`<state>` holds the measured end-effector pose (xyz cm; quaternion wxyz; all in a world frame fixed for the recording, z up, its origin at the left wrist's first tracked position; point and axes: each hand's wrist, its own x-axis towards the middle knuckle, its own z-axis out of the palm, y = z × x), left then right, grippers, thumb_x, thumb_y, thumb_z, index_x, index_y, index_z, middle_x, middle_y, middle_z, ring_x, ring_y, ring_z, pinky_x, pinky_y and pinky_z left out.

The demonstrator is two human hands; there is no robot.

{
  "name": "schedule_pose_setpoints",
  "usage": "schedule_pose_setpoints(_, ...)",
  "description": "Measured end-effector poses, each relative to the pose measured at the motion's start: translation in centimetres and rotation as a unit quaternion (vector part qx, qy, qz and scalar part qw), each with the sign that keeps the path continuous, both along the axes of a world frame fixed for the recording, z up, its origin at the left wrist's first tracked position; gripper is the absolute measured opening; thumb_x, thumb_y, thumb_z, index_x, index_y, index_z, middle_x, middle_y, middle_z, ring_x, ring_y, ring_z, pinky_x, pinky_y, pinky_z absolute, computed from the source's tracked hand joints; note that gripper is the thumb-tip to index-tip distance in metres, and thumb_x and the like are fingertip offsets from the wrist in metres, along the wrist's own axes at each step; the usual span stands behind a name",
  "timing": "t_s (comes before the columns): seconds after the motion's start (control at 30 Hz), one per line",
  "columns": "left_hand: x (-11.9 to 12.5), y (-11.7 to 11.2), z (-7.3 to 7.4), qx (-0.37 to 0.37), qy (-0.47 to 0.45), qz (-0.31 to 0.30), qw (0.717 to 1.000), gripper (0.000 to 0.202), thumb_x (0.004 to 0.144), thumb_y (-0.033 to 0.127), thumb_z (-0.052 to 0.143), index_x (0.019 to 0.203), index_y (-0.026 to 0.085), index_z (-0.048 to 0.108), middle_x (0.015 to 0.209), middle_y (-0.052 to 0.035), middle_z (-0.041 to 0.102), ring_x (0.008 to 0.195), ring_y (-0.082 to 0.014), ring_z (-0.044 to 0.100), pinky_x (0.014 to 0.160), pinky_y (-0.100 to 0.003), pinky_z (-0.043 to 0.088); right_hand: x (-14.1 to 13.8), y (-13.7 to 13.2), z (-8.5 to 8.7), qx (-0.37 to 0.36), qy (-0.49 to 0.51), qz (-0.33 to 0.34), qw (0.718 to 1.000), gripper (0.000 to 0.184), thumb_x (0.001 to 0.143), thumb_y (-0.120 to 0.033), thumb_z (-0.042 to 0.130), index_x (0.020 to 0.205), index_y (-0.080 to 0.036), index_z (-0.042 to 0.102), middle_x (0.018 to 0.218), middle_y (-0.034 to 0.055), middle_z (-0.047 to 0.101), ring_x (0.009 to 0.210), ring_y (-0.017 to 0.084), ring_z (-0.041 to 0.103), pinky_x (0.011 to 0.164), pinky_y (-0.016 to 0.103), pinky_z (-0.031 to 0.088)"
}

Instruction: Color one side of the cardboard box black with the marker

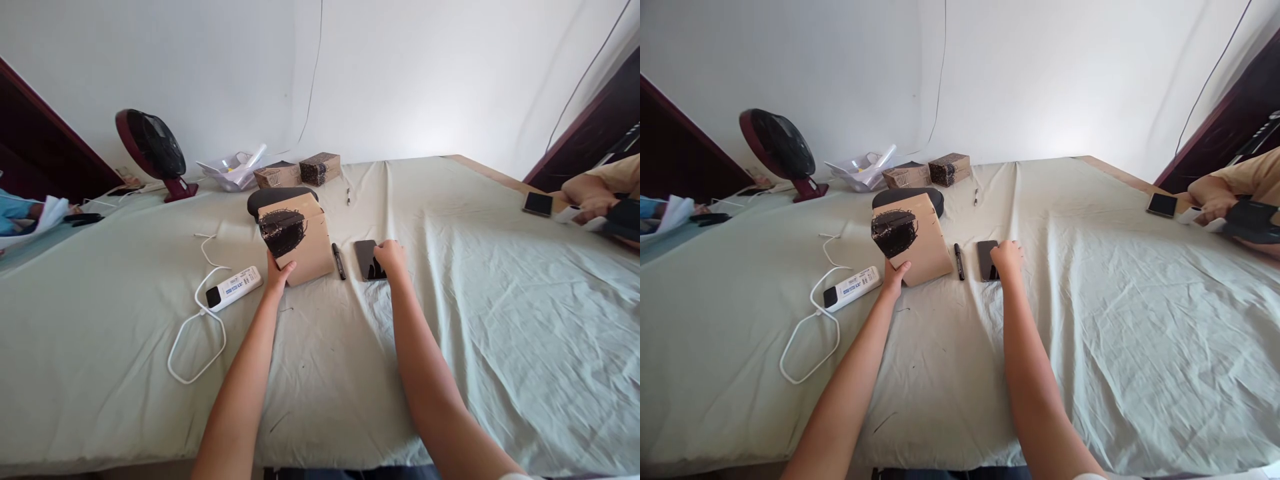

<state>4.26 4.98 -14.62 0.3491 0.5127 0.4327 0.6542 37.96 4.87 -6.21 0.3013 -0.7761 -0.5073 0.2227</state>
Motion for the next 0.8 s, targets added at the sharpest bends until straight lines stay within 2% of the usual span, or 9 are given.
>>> schedule_pose_setpoints(0.3,0.0,0.0,0.1,-0.009,-0.026,0.002,1.0,0.102,0.056,0.068,0.095,0.142,0.026,0.057,0.136,-0.0144,0.071,0.133,-0.0374,0.067,0.119,-0.054,0.051,-1.9,-0.3,1.8,0.036,0.073,0.067,0.994,0.03,0.086,-0.023,0.069,0.115,-0.021,0.08,0.114,0.0118,0.082,0.12,0.03,0.071,0.105,0.041,0.053)
schedule_pose_setpoints(0.5,-0.3,0.5,-0.6,-0.032,-0.068,0.013,0.997,0.111,0.051,0.078,0.093,0.141,0.022,0.06,0.144,-0.0186,0.068,0.142,-0.0388,0.062,0.124,-0.054,0.047,-4.3,-1.3,2.9,0.062,0.147,0.186,0.969,0.041,0.092,-0.029,0.073,0.131,-0.019,0.076,0.126,0.0131,0.08,0.113,0.025,0.073,0.11,0.041,0.054)
schedule_pose_setpoints(0.53,-0.3,0.6,-0.8,-0.039,-0.076,0.016,0.996,0.111,0.05,0.082,0.09,0.139,0.021,0.061,0.145,-0.0195,0.067,0.144,-0.0385,0.061,0.124,-0.052,0.047,-4.7,-1.5,2.9,0.06,0.163,0.214,0.961,0.048,0.091,-0.034,0.077,0.137,-0.019,0.073,0.132,0.0144,0.078,0.117,0.026,0.073,0.112,0.043,0.054)
schedule_pose_setpoints(0.6,-0.4,0.7,-1.2,-0.056,-0.093,0.019,0.994,0.111,0.052,0.091,0.082,0.136,0.021,0.062,0.146,-0.0204,0.066,0.147,-0.0374,0.058,0.121,-0.05,0.05,-5.4,-1.8,2.7,0.048,0.199,0.28,0.938,0.077,0.084,-0.044,0.086,0.154,-0.021,0.062,0.15,0.0174,0.068,0.13,0.032,0.067,0.118,0.051,0.051)
schedule_pose_setpoints(0.7,-0.3,0.4,-1.7,-0.087,-0.117,0.014,0.989,0.11,0.057,0.099,0.071,0.135,0.022,0.063,0.15,-0.0209,0.063,0.149,-0.0378,0.056,0.115,-0.049,0.054,-6.6,-1.8,2.2,0.038,0.241,0.377,0.894,0.13,0.069,-0.055,0.097,0.176,-0.031,0.027,0.178,0.017,0.036,0.154,0.04,0.049,0.129,0.059,0.04)
schedule_pose_setpoints(0.77,0.0,0.0,-1.7,-0.1,-0.131,0.004,0.986,0.109,0.057,0.1,0.071,0.134,0.023,0.064,0.151,-0.021,0.063,0.15,-0.0398,0.055,0.112,-0.048,0.054,-7.6,-1.5,1.9,0.075,0.251,0.407,0.875,0.157,0.06,-0.06,0.101,0.179,-0.032,0.002,0.185,0.0159,0.016,0.165,0.041,0.032,0.133,0.059,0.033)
schedule_pose_setpoints(0.8,0.2,-0.2,-1.6,-0.102,-0.136,-0.005,0.985,0.109,0.055,0.099,0.073,0.133,0.023,0.065,0.149,-0.0209,0.065,0.15,-0.0409,0.055,0.112,-0.048,0.054,-8.0,-1.4,1.8,0.101,0.259,0.412,0.868,0.165,0.057,-0.062,0.101,0.178,-0.031,-0.008,0.185,0.0163,0.011,0.167,0.041,0.028,0.133,0.06,0.033)
